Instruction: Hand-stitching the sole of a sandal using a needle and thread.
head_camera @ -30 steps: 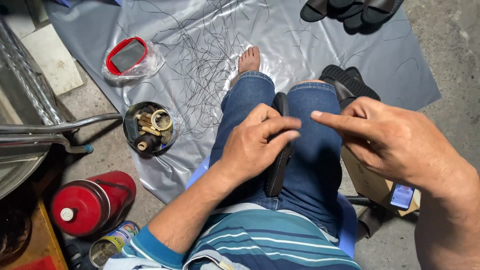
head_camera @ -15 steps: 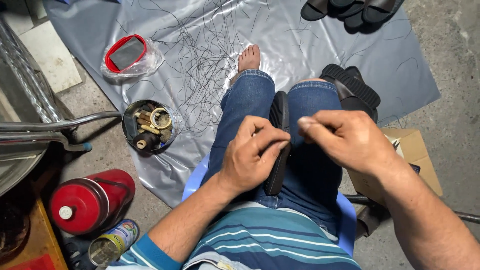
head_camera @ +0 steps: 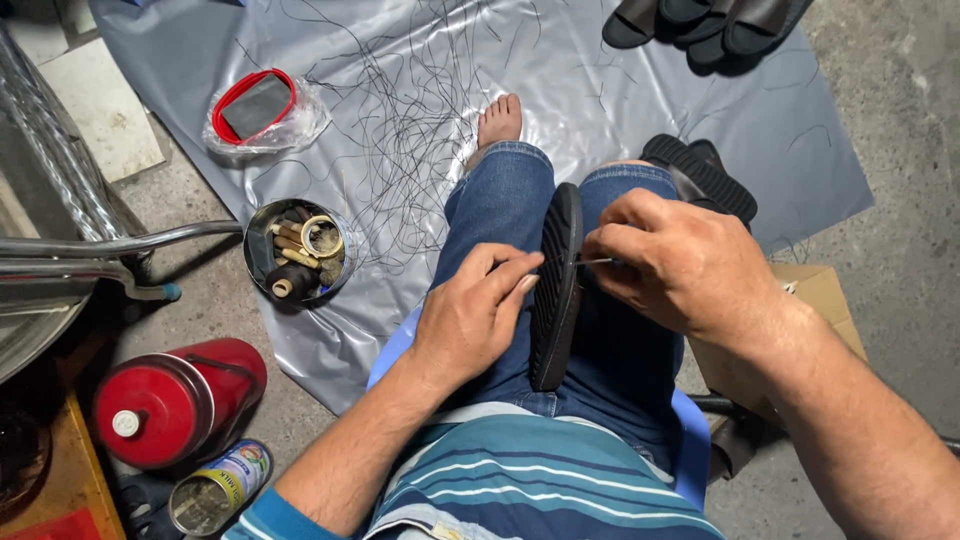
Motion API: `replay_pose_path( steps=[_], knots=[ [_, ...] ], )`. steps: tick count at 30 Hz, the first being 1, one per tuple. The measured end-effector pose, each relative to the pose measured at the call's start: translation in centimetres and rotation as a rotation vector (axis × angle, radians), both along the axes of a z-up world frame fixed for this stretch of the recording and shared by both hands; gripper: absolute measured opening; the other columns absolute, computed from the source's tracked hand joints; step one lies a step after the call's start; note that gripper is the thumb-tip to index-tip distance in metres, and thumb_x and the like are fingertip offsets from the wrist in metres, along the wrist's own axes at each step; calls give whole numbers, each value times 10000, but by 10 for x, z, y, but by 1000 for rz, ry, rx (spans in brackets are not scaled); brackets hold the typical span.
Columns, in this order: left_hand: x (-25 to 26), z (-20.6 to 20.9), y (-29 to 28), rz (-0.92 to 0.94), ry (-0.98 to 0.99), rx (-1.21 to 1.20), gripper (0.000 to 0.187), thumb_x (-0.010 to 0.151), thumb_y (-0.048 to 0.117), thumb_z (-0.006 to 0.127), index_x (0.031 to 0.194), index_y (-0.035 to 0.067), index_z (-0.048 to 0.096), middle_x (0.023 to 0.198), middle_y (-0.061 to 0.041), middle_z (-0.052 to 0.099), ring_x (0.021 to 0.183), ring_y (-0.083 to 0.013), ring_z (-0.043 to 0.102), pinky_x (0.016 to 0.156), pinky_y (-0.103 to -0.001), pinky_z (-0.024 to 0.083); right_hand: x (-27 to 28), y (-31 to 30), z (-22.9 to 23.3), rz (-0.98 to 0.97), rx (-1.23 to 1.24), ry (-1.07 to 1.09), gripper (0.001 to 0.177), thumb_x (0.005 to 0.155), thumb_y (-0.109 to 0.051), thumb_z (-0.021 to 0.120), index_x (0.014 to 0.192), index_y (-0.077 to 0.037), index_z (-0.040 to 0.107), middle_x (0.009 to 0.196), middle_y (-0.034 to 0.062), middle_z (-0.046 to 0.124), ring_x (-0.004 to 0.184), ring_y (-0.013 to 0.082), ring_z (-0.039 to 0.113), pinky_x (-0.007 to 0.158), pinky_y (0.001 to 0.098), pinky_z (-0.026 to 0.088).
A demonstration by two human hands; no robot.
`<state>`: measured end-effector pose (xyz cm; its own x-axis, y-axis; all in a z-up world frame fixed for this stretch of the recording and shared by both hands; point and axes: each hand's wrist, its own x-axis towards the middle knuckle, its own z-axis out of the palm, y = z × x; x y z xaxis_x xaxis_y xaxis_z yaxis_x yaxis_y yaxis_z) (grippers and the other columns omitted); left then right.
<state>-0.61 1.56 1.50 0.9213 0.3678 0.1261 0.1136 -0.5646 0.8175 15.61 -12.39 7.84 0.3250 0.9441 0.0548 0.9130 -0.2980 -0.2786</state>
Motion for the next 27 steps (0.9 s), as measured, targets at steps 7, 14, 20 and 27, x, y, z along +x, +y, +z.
replay_pose_path(
  steps=[7, 14, 20, 27],
  knots=[
    [-13, 27, 26, -358, -59, -354, 114, 861, 167, 571, 901, 170, 678, 1227, -142, 486, 1065, -383, 526, 911, -473, 387, 8, 7, -17, 67, 130, 199, 97, 747, -209, 699, 821, -167, 651, 796, -17, 578, 648, 210, 617, 564, 308, 516],
    [-23, 31, 33, -503, -260, -1401, 290, 840, 232, 634, 641, 31, 569, 1437, -274, 253, 1236, -357, 446, 798, -313, 429, 4, 3, -10, 91, 210, 297, 93, 843, -169, 616, 844, -85, 656, 763, 26, 566, 643, 148, 560, 566, 268, 458],
    [14, 2, 8, -67, -35, -389, 439, 747, 232, 720, 1154, 127, 591, 1064, -24, 653, 907, -71, 593, 851, -189, 429, -4, -3, -18, -91, 221, 372, 118, 799, -90, 632, 692, -75, 584, 638, 3, 533, 556, 122, 479, 549, 244, 385],
    [22, -22, 5, -174, -5, -332, 321, 911, 186, 573, 1229, 214, 543, 697, 41, 403, 657, -85, 475, 685, -187, 417, -10, -3, -25, -154, 224, 426, 151, 774, -66, 636, 663, -67, 534, 644, 14, 525, 565, 139, 471, 545, 265, 365]
  ],
)
